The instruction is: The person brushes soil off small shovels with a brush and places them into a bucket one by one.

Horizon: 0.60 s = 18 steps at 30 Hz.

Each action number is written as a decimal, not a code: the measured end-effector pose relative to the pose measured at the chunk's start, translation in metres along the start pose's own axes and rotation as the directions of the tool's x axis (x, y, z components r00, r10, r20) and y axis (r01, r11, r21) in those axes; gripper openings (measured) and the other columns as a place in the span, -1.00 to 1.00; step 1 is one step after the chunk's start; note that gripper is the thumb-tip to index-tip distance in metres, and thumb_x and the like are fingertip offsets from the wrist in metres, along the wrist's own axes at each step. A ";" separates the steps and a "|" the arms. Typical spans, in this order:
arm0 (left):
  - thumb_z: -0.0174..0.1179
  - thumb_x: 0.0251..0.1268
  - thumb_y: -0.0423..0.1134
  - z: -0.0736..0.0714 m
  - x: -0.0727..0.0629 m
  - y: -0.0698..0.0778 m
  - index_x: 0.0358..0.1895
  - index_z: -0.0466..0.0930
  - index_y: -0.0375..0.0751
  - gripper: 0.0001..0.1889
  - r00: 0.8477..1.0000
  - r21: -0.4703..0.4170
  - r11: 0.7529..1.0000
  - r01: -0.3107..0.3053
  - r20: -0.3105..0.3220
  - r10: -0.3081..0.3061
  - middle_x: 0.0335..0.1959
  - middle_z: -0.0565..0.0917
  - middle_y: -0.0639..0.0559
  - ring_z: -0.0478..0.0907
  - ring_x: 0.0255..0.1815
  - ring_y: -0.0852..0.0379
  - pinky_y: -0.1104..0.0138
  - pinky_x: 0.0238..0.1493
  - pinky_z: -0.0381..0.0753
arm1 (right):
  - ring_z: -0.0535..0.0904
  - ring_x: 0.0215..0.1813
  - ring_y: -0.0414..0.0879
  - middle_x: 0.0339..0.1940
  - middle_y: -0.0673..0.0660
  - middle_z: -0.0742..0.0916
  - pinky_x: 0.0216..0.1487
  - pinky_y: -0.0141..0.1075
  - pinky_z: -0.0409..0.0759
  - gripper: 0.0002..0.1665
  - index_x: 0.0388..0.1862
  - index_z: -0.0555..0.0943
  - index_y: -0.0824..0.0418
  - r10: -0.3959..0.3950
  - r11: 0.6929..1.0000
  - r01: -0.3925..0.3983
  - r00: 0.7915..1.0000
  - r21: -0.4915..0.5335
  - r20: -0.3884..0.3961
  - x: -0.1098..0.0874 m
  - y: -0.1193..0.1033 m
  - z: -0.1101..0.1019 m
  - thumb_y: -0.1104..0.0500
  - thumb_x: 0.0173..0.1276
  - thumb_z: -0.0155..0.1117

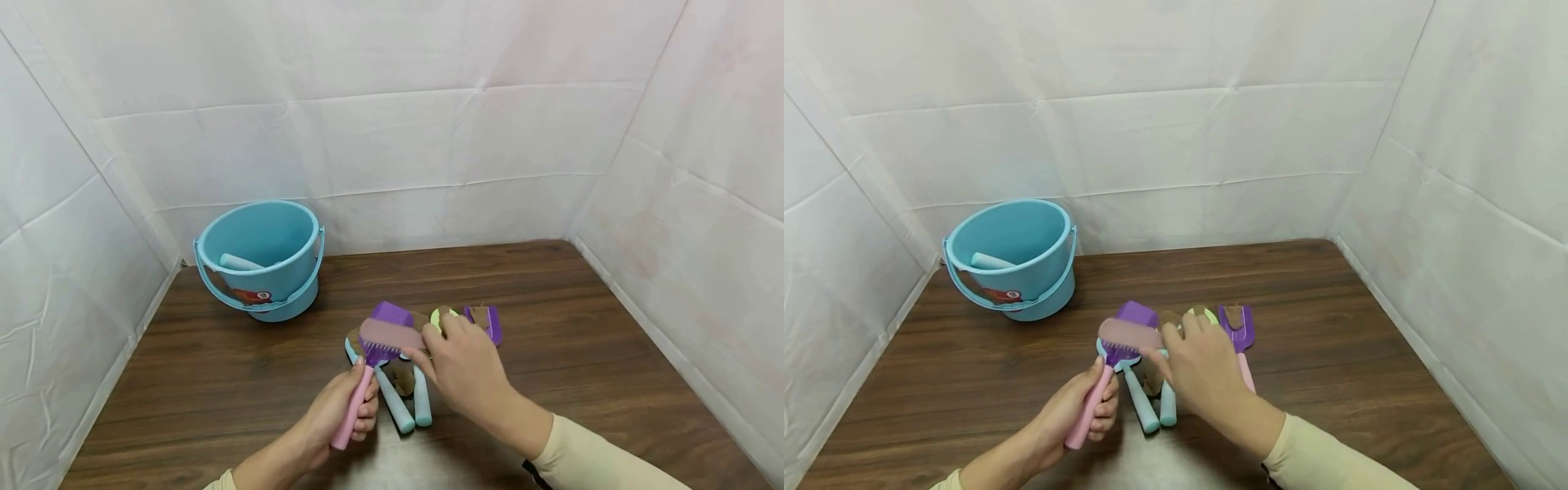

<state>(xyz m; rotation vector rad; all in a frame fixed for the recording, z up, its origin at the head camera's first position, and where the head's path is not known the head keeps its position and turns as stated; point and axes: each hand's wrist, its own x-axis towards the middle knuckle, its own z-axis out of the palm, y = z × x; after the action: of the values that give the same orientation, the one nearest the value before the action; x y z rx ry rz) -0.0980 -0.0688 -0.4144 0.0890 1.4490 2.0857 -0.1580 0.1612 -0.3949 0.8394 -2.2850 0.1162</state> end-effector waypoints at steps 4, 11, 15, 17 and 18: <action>-0.33 0.61 0.30 0.000 -0.001 0.000 -0.42 0.28 -0.08 -0.43 1.000 0.006 1.000 0.007 0.013 -0.007 -0.63 0.28 0.16 0.22 -0.67 0.31 0.48 -0.61 0.25 | 0.23 -0.55 -0.11 -0.55 0.03 0.35 -0.58 -0.30 0.21 -0.25 -0.48 0.39 0.16 0.001 1.000 -0.001 1.000 -0.007 0.004 -0.004 -0.006 0.000 -0.37 0.62 -0.38; -0.32 0.61 0.30 -0.003 -0.006 -0.001 -0.43 0.28 -0.11 -0.41 1.000 0.044 0.999 0.001 0.012 -0.001 -0.64 0.27 0.15 0.21 -0.67 0.30 0.47 -0.61 0.24 | 0.43 -0.53 0.04 -0.54 0.12 0.46 -0.54 -0.14 0.45 -0.24 -0.30 0.56 0.26 0.085 0.996 -0.084 0.996 -0.042 0.006 -0.002 0.019 0.012 -0.33 0.64 -0.30; -0.30 0.60 0.31 -0.006 -0.009 -0.003 -0.42 0.28 -0.11 -0.42 0.999 0.047 0.999 -0.005 0.042 0.003 -0.63 0.27 0.16 0.23 -0.66 0.30 0.47 -0.60 0.25 | 0.43 -0.55 0.06 -0.55 0.13 0.44 -0.61 -0.14 0.43 -0.33 -0.39 0.51 0.23 0.134 0.989 -0.132 0.991 -0.065 0.027 -0.002 0.031 0.017 -0.29 0.61 -0.12; -0.30 0.59 0.31 -0.008 -0.012 -0.004 -0.42 0.28 -0.10 -0.42 0.999 0.045 0.999 -0.009 0.047 0.007 -0.64 0.27 0.16 0.23 -0.66 0.30 0.48 -0.59 0.26 | 0.42 -0.56 0.06 -0.55 0.13 0.44 -0.63 -0.15 0.41 -0.38 -0.43 0.47 0.21 0.155 0.986 -0.151 0.987 -0.077 0.047 -0.002 0.035 0.019 -0.27 0.59 -0.03; -0.30 0.59 0.32 -0.009 -0.013 -0.004 -0.42 0.28 -0.10 -0.42 0.999 0.044 0.999 -0.012 0.046 0.010 -0.64 0.27 0.16 0.23 -0.66 0.31 0.48 -0.59 0.26 | 0.41 -0.56 0.06 -0.56 0.13 0.43 -0.63 -0.16 0.39 -0.40 -0.45 0.45 0.20 0.165 0.984 -0.160 0.985 -0.081 0.057 -0.003 0.036 0.019 -0.26 0.57 0.02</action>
<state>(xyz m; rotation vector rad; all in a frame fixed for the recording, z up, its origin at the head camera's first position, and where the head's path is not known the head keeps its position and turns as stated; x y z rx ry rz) -0.0891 -0.0822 -0.4184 0.1607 1.4703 2.0474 -0.1892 0.1854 -0.4059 0.6245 -2.4001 0.0763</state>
